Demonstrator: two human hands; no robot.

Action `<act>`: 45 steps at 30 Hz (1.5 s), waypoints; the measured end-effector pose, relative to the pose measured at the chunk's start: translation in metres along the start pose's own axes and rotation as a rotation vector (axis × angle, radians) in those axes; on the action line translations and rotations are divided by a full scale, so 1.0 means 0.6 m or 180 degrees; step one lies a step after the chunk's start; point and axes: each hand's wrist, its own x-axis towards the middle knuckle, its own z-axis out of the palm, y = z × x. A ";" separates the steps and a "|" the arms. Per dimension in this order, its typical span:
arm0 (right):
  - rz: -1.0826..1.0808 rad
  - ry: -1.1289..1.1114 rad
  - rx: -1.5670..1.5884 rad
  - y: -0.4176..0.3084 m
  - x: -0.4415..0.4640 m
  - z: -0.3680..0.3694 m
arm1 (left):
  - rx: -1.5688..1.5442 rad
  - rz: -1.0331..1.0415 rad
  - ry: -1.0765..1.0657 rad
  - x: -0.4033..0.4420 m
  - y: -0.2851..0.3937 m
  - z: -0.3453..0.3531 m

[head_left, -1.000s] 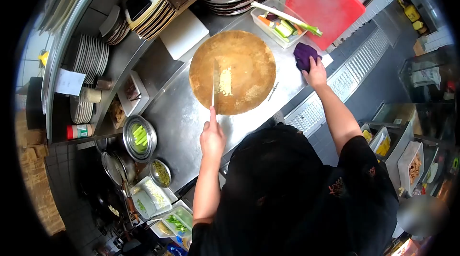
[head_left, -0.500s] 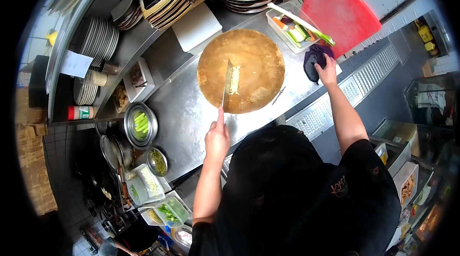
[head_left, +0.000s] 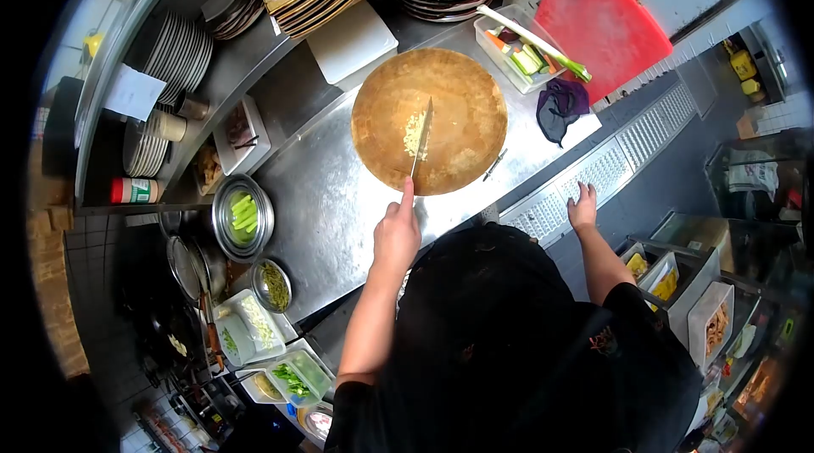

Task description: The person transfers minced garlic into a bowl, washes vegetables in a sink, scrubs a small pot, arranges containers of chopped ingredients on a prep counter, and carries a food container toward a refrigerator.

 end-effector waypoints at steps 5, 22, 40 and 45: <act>0.0937 -0.0437 -0.0299 0.076 -0.064 0.014 | -0.0163 -0.0104 0.0094 0.006 0.002 -0.015; 0.0976 -0.1328 -0.0037 0.066 -0.093 0.040 | 0.0040 0.0010 -0.0048 0.008 -0.013 -0.010; 0.0835 -0.1531 -0.0031 0.071 -0.030 0.046 | -0.0168 -0.0070 0.0080 -0.007 0.008 -0.014; 0.0717 -0.1478 -0.0085 0.070 -0.020 0.053 | -0.0127 -0.0186 0.0106 -0.005 0.002 -0.007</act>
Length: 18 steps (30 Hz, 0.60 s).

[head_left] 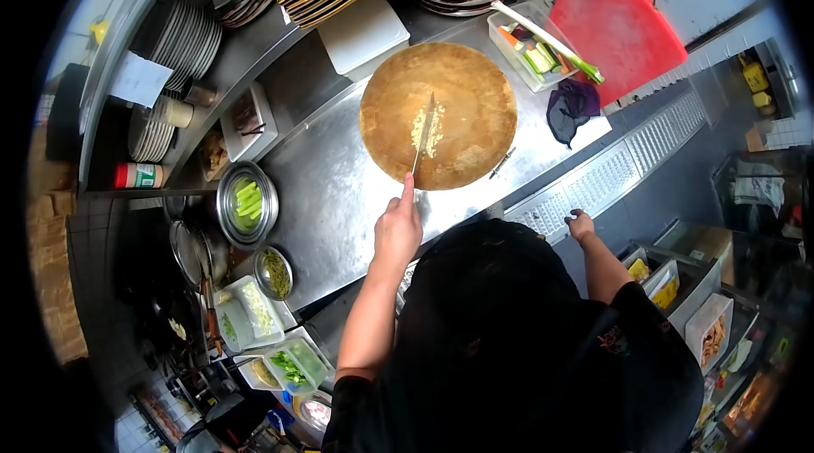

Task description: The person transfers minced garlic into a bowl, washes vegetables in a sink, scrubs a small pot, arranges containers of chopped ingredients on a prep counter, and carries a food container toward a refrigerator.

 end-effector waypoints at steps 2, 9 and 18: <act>0.0002 -0.0025 0.0070 -0.001 0.005 0.004 | 0.0003 -0.0033 -0.0015 0.003 0.001 -0.004; -0.0037 -0.0059 0.0073 0.001 0.007 0.010 | 0.0031 -0.0088 0.0073 0.000 0.003 -0.003; -0.0058 -0.0123 0.0009 0.020 0.008 0.020 | -0.0037 -0.0245 0.0096 0.006 0.008 -0.009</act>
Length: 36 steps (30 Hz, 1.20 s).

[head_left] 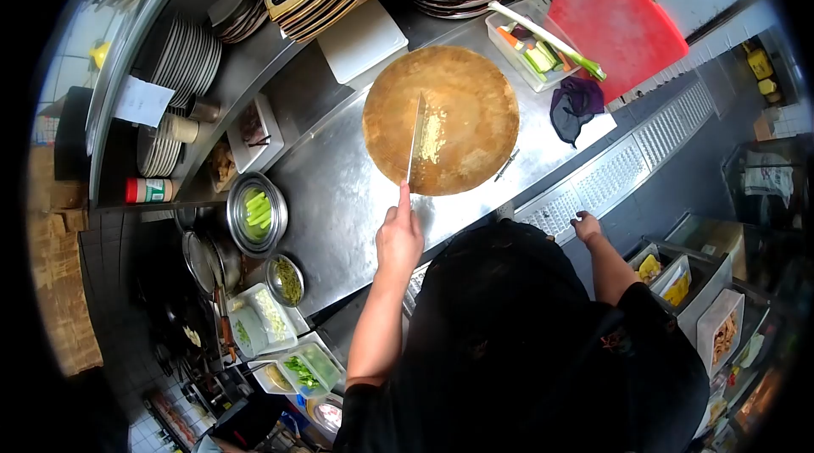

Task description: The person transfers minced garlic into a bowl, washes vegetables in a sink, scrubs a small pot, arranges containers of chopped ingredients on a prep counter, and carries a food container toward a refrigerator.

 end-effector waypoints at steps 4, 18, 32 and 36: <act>0.0009 -0.0040 0.0098 -0.008 -0.007 -0.001 | 0.0121 -0.0003 -0.0056 0.002 -0.005 0.008; -0.0057 -0.0061 0.0026 0.006 0.025 0.010 | 0.0138 0.0016 -0.0030 -0.003 0.021 -0.021; -0.0889 -0.0465 -0.0678 0.084 0.211 0.037 | 0.0752 0.0990 0.0683 0.028 -0.077 0.161; -0.1105 -0.0580 -0.0924 -0.019 0.212 0.022 | 0.0394 0.0131 0.0992 -0.044 -0.069 0.071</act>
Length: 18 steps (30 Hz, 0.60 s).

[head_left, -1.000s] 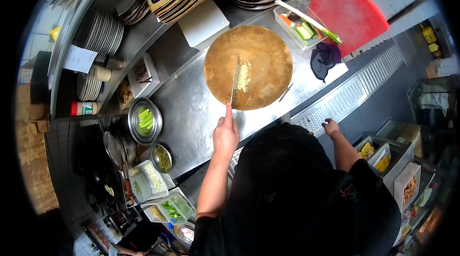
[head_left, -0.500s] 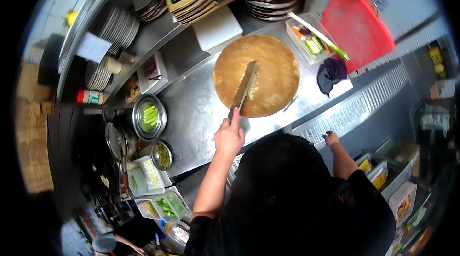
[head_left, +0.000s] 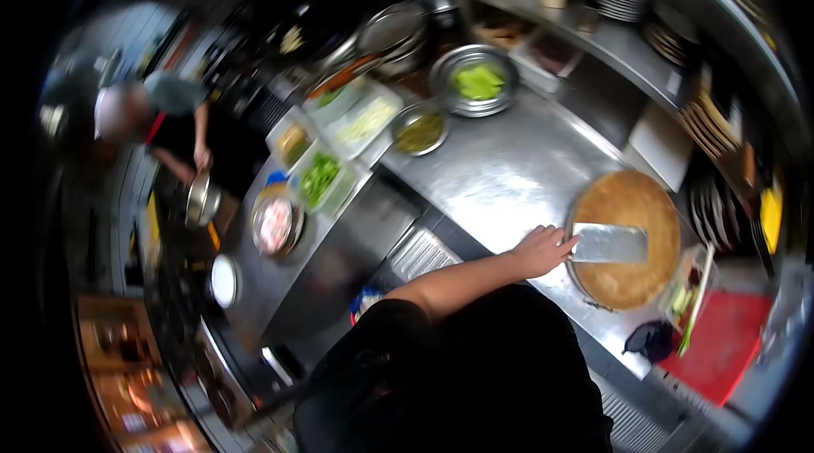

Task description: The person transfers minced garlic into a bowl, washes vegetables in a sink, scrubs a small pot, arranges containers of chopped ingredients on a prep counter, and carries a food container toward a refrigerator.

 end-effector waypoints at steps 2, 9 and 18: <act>-0.0109 -0.0189 -0.0135 -0.083 -0.003 -0.030 | 0.0112 -0.0616 0.0110 -0.060 -0.053 -0.009; -0.0585 -0.0701 -0.0614 -0.263 0.018 -0.060 | -0.0744 -0.2967 0.0757 -0.371 -0.159 -0.024; -0.0955 -0.1198 -0.1193 -0.392 0.025 -0.049 | -0.1215 -0.4888 0.6381 -0.798 -0.254 -0.183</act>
